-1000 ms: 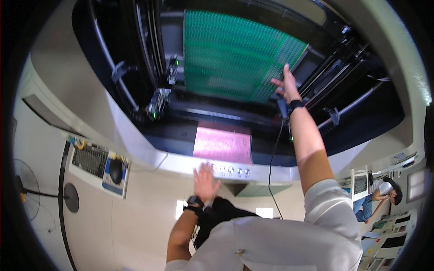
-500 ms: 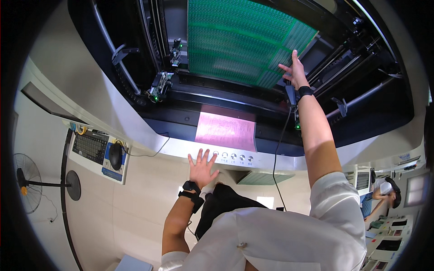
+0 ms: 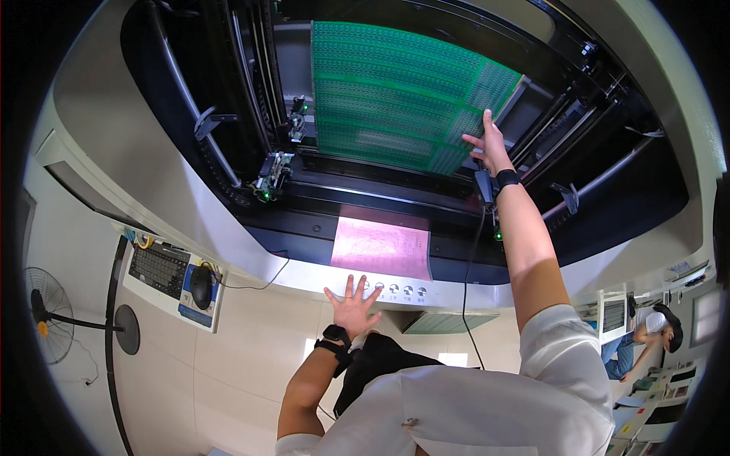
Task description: Operating a PCB inspection or testing machine by inserting a board and using a computer interface.
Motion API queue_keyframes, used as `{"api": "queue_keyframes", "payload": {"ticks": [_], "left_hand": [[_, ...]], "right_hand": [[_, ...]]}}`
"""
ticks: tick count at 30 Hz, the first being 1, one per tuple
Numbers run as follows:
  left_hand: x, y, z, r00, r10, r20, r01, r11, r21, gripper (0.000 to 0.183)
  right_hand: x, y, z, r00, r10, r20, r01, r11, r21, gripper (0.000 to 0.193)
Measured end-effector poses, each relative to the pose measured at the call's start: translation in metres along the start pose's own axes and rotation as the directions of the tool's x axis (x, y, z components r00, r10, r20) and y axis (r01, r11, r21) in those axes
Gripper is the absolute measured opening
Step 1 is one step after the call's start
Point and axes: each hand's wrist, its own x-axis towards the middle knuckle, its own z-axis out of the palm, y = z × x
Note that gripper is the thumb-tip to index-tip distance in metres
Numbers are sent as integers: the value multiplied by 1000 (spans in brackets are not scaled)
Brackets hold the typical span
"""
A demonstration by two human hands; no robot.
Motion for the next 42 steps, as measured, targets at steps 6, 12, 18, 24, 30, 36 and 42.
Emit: {"api": "queue_keyframes", "payload": {"ticks": [6, 12, 18, 24, 30, 36, 42], "left_hand": [[6, 4, -5, 998, 31, -62, -32, 999, -11, 60], [-18, -14, -19, 998, 34, -44, -46, 945, -323, 43], [-23, -11, 9, 974, 228, 17, -198, 882, -428, 58], [7, 2, 26, 959, 244, 142, -185, 924, -334, 79], [18, 16, 33, 978, 187, 90, -170, 971, -171, 79], [17, 16, 47, 980, 197, -29, -197, 980, -10, 81], [18, 18, 42, 978, 143, 151, -136, 989, -55, 83]], "right_hand": [[-3, 0, 2, 999, 40, -5, -40, 999, -3, 75], [12, 12, -1, 999, -44, 31, 48, 985, -166, 53], [18, 30, 0, 996, -85, -20, 82, 990, -111, 40], [16, 15, -9, 999, -49, -5, 49, 998, -34, 60], [17, 18, -15, 999, -34, 1, 33, 996, 85, 66], [22, 20, -12, 998, -50, -30, 50, 999, 5, 67], [19, 18, -9, 995, -99, -5, 99, 995, -26, 67]]}}
